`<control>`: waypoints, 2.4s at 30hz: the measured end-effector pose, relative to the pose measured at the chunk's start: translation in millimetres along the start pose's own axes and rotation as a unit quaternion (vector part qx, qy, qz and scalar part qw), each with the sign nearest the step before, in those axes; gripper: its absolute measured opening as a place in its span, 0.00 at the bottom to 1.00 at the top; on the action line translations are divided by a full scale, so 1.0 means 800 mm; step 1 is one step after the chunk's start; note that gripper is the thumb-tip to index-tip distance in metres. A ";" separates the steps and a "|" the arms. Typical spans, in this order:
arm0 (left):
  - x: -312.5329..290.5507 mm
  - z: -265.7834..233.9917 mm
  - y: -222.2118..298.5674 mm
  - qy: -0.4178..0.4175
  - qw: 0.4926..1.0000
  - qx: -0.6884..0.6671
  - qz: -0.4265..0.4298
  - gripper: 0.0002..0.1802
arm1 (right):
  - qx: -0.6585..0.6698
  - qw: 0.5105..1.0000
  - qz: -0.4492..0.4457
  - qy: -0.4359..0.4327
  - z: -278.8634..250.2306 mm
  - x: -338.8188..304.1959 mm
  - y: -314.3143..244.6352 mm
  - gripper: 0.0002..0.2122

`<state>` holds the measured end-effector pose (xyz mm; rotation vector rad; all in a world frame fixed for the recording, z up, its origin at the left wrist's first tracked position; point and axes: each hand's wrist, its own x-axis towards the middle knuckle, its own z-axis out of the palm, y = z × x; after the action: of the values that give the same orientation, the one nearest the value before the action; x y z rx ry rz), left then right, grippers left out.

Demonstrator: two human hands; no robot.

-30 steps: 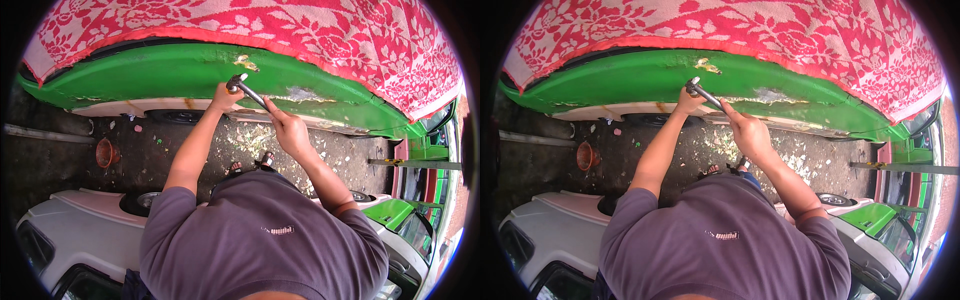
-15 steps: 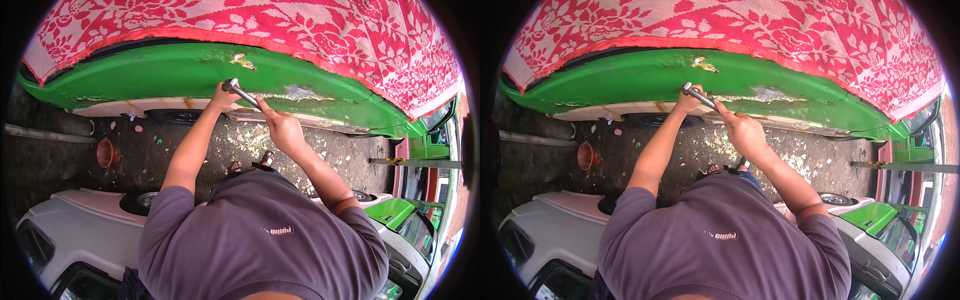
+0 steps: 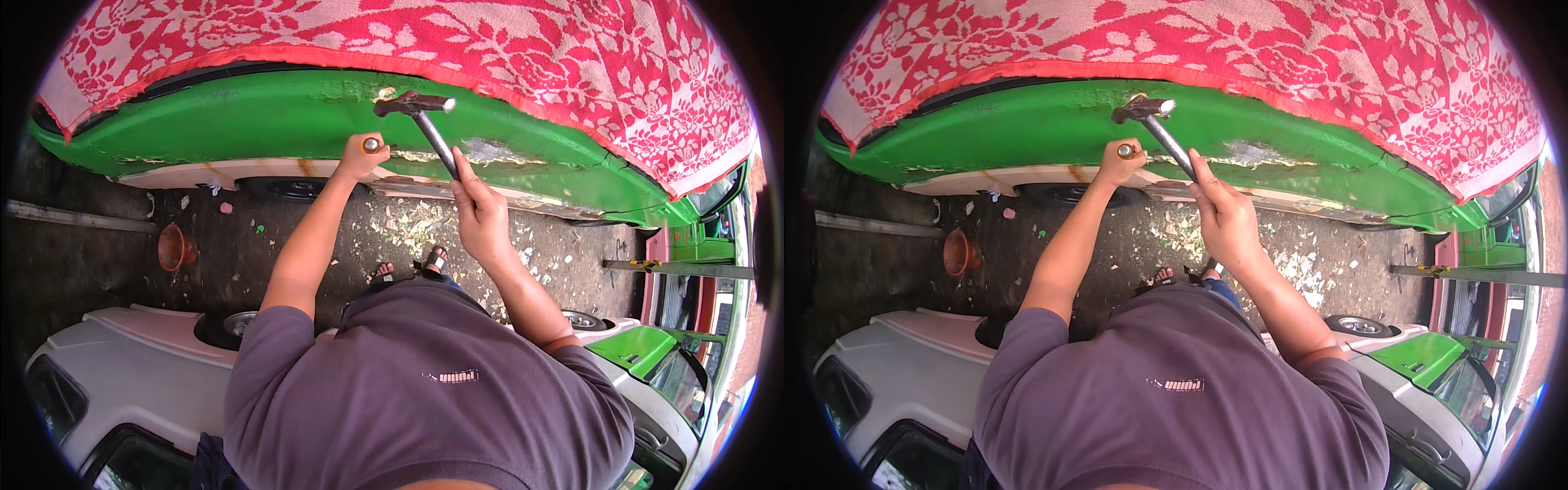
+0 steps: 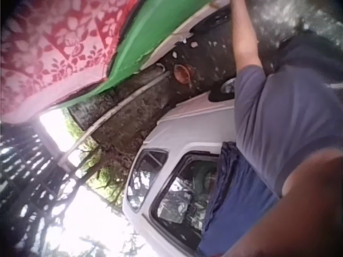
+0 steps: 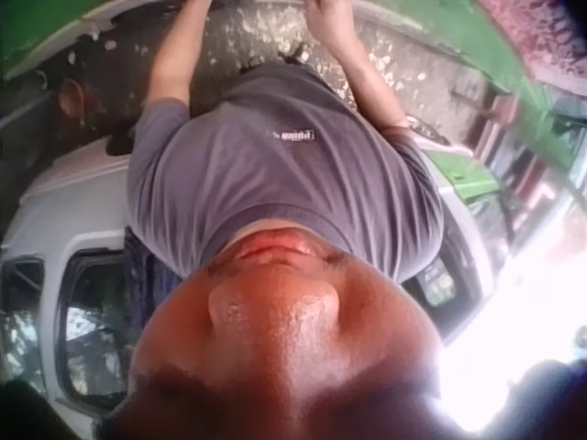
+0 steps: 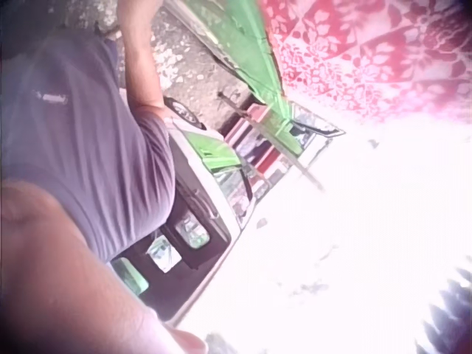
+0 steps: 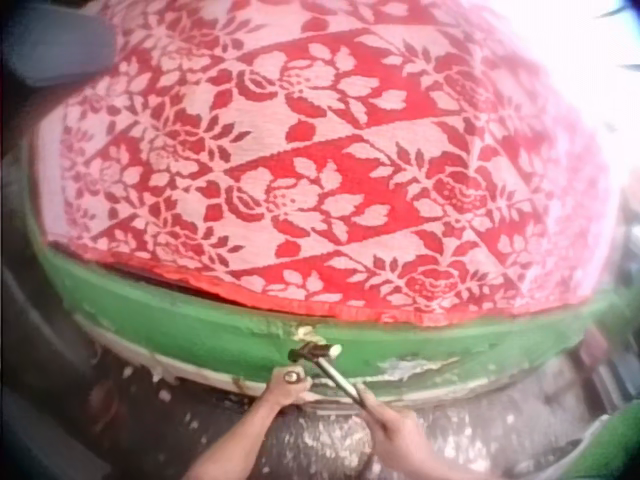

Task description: The person uses a hammer and chisel to chip away old paint and material from a green vehicle panel. They then use a blowtorch to heat the same area, likely to soften adhesive or prepare the surface for further repair.

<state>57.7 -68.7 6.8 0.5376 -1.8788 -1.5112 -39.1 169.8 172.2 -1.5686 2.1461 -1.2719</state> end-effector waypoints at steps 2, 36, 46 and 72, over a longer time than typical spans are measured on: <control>0.006 0.003 0.012 -0.006 1.000 -0.005 -0.017 0.14 | -0.061 0.998 0.005 -0.031 0.001 0.002 0.005 0.23; -0.006 -0.024 -0.009 0.014 1.000 -0.014 0.001 0.11 | -0.008 0.999 -0.044 0.018 0.006 0.006 -0.009 0.22; -0.018 -0.024 -0.021 0.096 0.993 -0.047 0.047 0.12 | 0.049 0.998 0.045 -0.014 -0.004 0.016 -0.026 0.21; -0.008 0.009 -0.004 0.089 0.988 -0.118 0.043 0.12 | -0.040 0.997 -0.048 -0.033 0.000 0.009 -0.032 0.23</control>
<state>57.1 -60.2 1.1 0.4587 -1.5445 -1.5477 -24.6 161.9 193.3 -1.7411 2.1287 -1.1566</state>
